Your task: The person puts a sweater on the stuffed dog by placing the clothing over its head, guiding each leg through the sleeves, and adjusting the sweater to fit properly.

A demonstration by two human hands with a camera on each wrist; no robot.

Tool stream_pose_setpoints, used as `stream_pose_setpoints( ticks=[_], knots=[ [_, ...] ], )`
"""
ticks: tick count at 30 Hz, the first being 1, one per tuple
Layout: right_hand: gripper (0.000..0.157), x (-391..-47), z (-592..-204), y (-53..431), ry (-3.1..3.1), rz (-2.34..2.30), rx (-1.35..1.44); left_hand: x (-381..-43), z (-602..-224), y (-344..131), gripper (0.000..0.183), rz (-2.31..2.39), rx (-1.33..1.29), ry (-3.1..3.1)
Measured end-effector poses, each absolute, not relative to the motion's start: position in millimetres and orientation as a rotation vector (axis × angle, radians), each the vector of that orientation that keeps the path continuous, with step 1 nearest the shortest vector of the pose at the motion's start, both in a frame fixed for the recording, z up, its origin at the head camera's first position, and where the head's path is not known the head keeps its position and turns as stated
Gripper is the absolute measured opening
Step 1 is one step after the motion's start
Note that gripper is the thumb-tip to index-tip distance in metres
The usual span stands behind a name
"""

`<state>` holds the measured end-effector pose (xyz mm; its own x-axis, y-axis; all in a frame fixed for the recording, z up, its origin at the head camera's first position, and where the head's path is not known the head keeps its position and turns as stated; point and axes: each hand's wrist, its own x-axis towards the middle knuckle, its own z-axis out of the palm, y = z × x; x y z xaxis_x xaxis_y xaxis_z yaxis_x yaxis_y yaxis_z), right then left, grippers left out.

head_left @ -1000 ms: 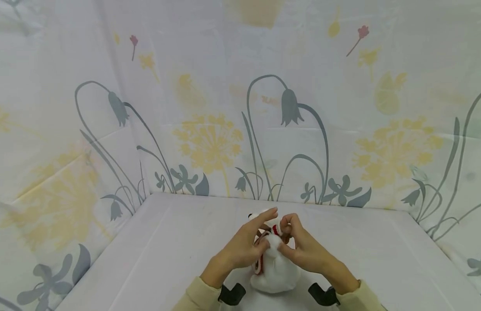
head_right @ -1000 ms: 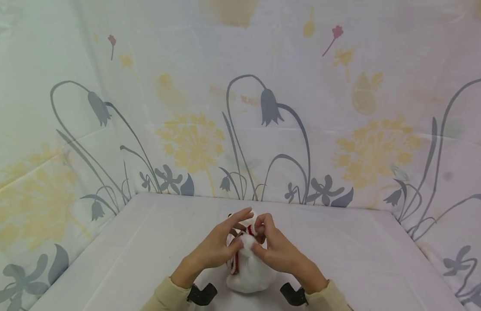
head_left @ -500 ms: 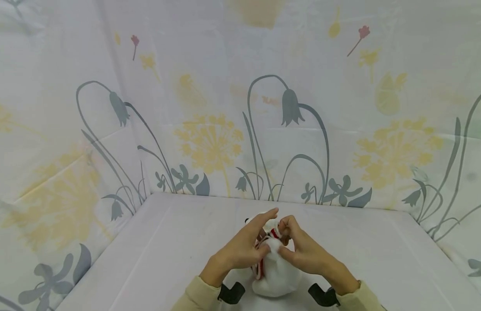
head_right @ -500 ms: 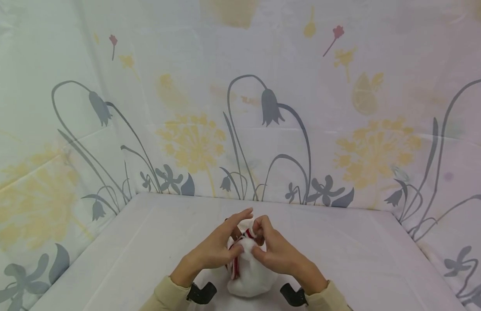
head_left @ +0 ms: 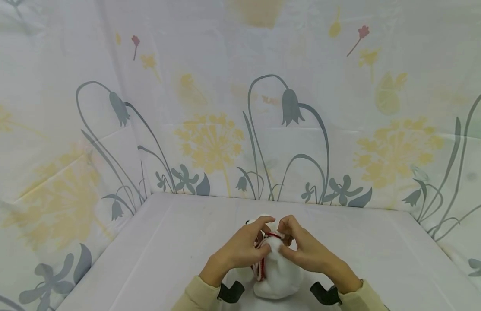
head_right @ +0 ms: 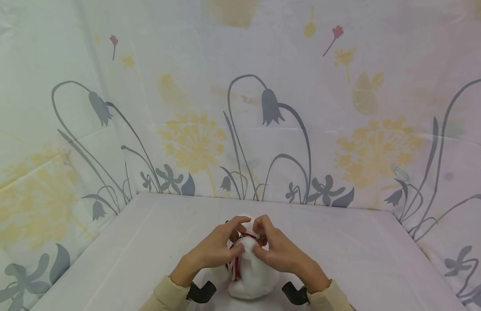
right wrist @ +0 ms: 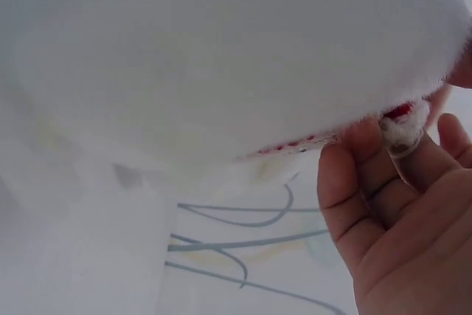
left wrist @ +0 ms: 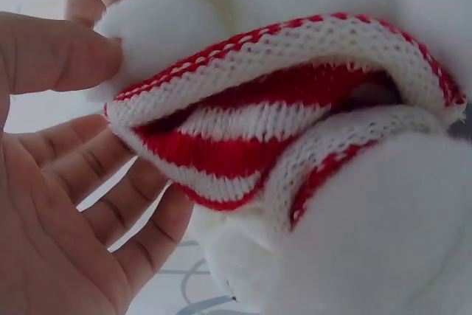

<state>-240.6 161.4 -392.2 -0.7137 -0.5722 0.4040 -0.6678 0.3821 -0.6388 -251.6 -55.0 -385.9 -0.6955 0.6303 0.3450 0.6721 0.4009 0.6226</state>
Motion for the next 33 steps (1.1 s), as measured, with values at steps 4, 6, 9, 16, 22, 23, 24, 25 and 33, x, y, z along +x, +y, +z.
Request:
stream_pose_setpoints(
  ticks=[4,6,9,16,22,23,24,25,33],
  knots=[
    [0.036,-242,-391,164,-2.589,1.214,1.104,-251,-387,-54,0.055,-1.196,-1.195,-2.589],
    [0.036,-243,-392,166,-2.629,1.18,1.079,-251,-386,-54,0.055,-1.206,-1.192,-2.603],
    [0.035,-246,-394,169,-2.661,1.148,1.068,-250,-386,-55,0.054,-1.208,-1.192,-2.628],
    [0.025,-244,-394,169,-2.658,1.268,1.153,-249,-384,-57,0.042,-1.198,-1.209,-2.682],
    [0.019,-244,-396,165,-2.613,1.351,1.172,-248,-385,-53,0.039,-1.189,-1.194,-2.706],
    [0.019,-244,-397,165,-2.591,1.358,1.174,-248,-386,-52,0.039,-1.178,-1.192,-2.696],
    [0.019,-244,-398,164,-2.57,1.364,1.172,-249,-387,-51,0.039,-1.165,-1.188,-2.681],
    [0.02,-244,-399,164,-2.549,1.364,1.167,-249,-388,-50,0.038,-1.153,-1.183,-2.661],
    [0.033,-244,-399,161,-2.429,1.239,1.073,-251,-398,-43,0.031,-1.086,-1.133,-2.432]
  ],
)
